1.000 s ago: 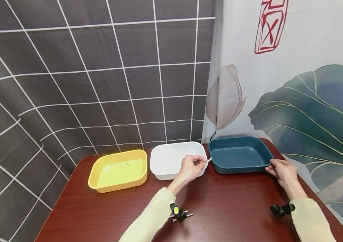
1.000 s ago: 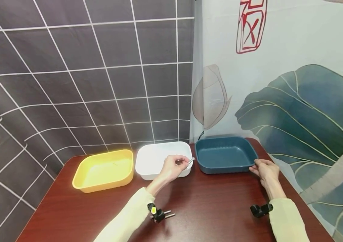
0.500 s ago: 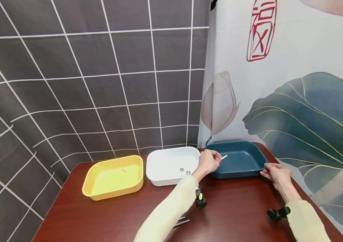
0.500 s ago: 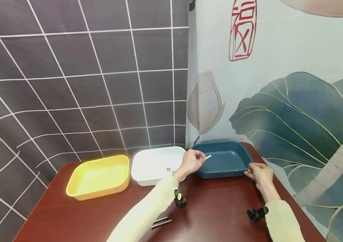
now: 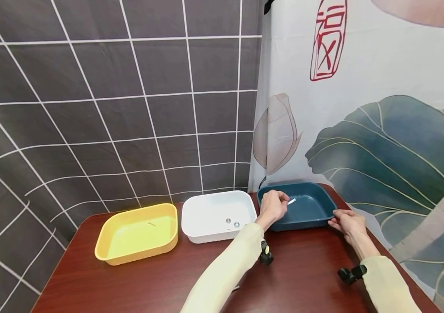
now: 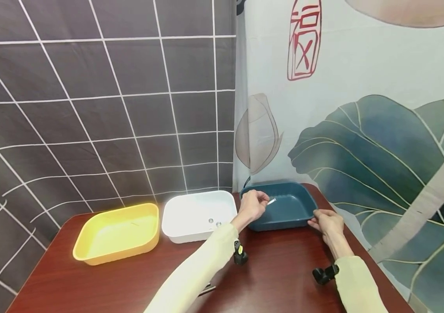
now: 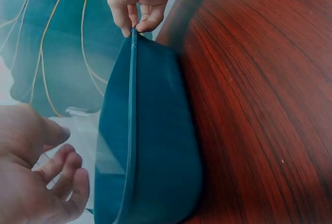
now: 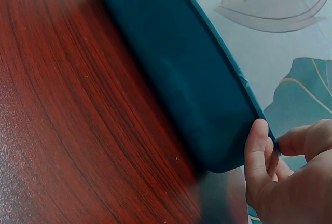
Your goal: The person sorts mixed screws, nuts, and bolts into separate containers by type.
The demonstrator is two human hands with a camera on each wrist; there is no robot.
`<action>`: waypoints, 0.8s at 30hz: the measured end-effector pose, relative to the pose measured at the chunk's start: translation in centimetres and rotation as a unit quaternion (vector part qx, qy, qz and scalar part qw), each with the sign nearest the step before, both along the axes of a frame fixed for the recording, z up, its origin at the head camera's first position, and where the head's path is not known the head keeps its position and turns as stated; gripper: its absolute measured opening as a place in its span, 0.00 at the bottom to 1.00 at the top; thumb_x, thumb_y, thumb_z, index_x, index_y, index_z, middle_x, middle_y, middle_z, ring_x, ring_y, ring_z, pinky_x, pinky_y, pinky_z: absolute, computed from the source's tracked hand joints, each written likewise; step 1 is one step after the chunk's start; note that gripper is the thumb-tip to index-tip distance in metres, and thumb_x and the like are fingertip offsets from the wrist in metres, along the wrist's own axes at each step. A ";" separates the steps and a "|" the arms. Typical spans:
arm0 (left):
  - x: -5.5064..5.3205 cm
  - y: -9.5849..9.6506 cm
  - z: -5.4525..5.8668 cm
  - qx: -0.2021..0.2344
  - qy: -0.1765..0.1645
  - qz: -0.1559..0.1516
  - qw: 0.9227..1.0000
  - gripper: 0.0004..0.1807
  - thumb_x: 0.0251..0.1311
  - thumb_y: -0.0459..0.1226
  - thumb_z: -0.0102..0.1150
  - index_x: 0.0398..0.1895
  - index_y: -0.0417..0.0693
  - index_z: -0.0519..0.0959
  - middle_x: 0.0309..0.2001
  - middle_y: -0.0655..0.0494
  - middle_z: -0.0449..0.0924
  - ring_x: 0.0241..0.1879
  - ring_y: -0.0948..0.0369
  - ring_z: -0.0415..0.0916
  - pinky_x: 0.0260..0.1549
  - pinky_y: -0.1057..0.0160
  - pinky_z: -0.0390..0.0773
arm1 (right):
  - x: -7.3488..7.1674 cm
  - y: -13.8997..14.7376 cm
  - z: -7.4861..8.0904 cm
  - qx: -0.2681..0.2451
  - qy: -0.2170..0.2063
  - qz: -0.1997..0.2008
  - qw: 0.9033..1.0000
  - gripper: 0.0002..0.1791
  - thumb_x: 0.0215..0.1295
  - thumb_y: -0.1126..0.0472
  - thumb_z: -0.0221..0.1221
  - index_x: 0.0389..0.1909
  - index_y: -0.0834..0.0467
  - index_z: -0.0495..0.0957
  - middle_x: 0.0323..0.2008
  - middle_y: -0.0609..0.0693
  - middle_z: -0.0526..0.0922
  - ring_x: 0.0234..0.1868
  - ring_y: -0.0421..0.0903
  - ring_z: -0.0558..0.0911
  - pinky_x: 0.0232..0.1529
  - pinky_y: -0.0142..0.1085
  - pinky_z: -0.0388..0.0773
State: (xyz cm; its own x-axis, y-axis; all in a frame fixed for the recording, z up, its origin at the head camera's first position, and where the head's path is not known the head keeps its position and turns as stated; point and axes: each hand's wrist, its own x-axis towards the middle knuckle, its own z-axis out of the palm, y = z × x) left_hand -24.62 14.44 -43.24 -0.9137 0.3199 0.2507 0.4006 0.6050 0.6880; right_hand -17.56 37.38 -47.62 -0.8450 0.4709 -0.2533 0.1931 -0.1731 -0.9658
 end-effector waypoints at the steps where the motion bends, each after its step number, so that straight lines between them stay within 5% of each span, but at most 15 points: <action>1: 0.0 -0.4 -0.1 -0.004 0.008 -0.007 1.000 0.11 0.60 0.30 0.62 0.41 0.51 0.89 0.35 0.61 0.83 0.36 0.64 0.77 0.31 0.73 0.79 | -0.1 -0.1 -0.1 0.000 -0.001 0.004 1.000 0.12 0.73 0.70 0.50 0.53 0.73 0.66 0.22 0.50 0.76 0.20 0.39 0.82 0.30 0.32 0.88; 7: 0.2 -3.6 -0.5 0.005 0.049 -0.048 0.998 0.16 0.61 0.30 0.62 0.53 0.46 0.86 0.44 0.53 0.81 0.42 0.62 0.79 0.38 0.75 0.78 | -0.3 -0.2 -0.2 0.009 -0.006 0.004 1.000 0.15 0.74 0.69 0.50 0.55 0.74 0.65 0.24 0.50 0.75 0.20 0.38 0.82 0.30 0.31 0.88; 15: 0.9 -7.6 -0.6 0.098 0.025 -0.074 0.992 0.12 0.60 0.27 0.63 0.46 0.38 0.86 0.36 0.53 0.85 0.33 0.64 0.81 0.33 0.77 0.79 | -0.1 0.3 -0.1 0.003 -0.008 0.007 1.000 0.16 0.74 0.68 0.51 0.57 0.73 0.65 0.24 0.49 0.75 0.21 0.39 0.83 0.31 0.32 0.88; 24: 3.8 -11.0 -0.1 0.168 -0.017 -0.093 0.981 0.08 0.59 0.26 0.63 0.41 0.36 0.86 0.34 0.51 0.86 0.29 0.63 0.82 0.29 0.76 0.81 | 0.0 0.1 0.1 -0.009 -0.008 0.010 1.000 0.13 0.74 0.68 0.51 0.54 0.71 0.66 0.24 0.49 0.75 0.21 0.39 0.82 0.30 0.32 0.88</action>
State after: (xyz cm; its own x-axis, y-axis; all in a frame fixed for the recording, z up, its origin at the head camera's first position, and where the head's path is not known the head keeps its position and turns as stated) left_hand -20.87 3.46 -43.37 -0.8570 0.3863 0.3409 0.4561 0.2608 0.8509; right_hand -17.59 37.53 -47.49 -0.8501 0.4490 -0.2751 0.2122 -0.1860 -0.9593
